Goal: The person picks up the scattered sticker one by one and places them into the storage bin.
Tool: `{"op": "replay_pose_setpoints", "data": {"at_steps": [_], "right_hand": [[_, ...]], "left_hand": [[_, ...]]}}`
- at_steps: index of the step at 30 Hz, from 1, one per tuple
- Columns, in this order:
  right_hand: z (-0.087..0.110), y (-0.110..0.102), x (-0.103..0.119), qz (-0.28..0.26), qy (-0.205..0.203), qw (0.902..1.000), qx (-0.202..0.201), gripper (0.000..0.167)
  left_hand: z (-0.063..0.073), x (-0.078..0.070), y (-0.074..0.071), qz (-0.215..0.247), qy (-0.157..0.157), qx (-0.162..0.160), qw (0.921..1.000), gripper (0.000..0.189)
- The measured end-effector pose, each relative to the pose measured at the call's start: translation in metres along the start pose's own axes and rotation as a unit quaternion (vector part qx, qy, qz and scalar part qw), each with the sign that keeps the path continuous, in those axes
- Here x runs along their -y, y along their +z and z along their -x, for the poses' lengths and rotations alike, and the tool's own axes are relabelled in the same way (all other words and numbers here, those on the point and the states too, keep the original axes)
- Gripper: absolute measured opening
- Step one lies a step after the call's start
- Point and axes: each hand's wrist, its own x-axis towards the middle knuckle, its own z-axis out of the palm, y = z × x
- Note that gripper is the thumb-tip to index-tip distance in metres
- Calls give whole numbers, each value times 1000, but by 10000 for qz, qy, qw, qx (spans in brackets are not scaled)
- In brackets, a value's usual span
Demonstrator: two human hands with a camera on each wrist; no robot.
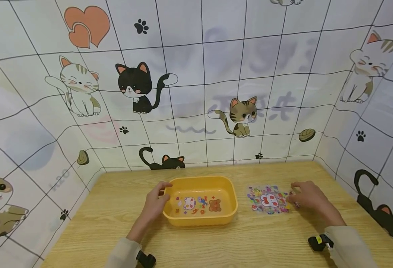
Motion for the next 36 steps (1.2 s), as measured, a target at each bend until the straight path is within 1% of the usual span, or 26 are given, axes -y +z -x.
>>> {"op": "replay_pose_setpoints", "data": {"at_steps": [2, 5, 11, 18, 20, 24, 29, 32, 36], "right_hand": [[0, 0, 0, 88, 56, 9999, 23, 62], [0, -1, 0, 150, 85, 9998, 52, 57], [1, -2, 0, 182, 121, 9997, 99, 59], [2, 0, -2, -283, 236, 9987, 357, 59], [2, 0, -3, -321, 241, 9986, 339, 57], [1, -1, -3, -144, 205, 9994, 240, 60], [1, -5, 0, -134, 342, 9988, 321, 64], [3, -7, 2, -183, 390, 9987, 272, 63], [3, -8, 5, -292, 337, 9990, 54, 55]], "left_hand": [[0, 0, 0, 1, 9, 4, 10000, 36], [-1, 0, 0, -15, 26, 2, 10000, 36], [-2, 0, 0, -34, 58, 30, 10000, 37], [-2, -1, 1, -23, 65, 10, 10000, 37], [-2, -2, 1, -20, 71, 19, 10000, 37], [-2, -1, 2, -13, 35, 19, 10000, 37], [-2, 0, 2, 4, -1, 21, 10000, 37], [-2, 0, 1, 14, 6, 24, 10000, 38], [-2, 1, 1, 3, -7, 11, 10000, 38]]}}
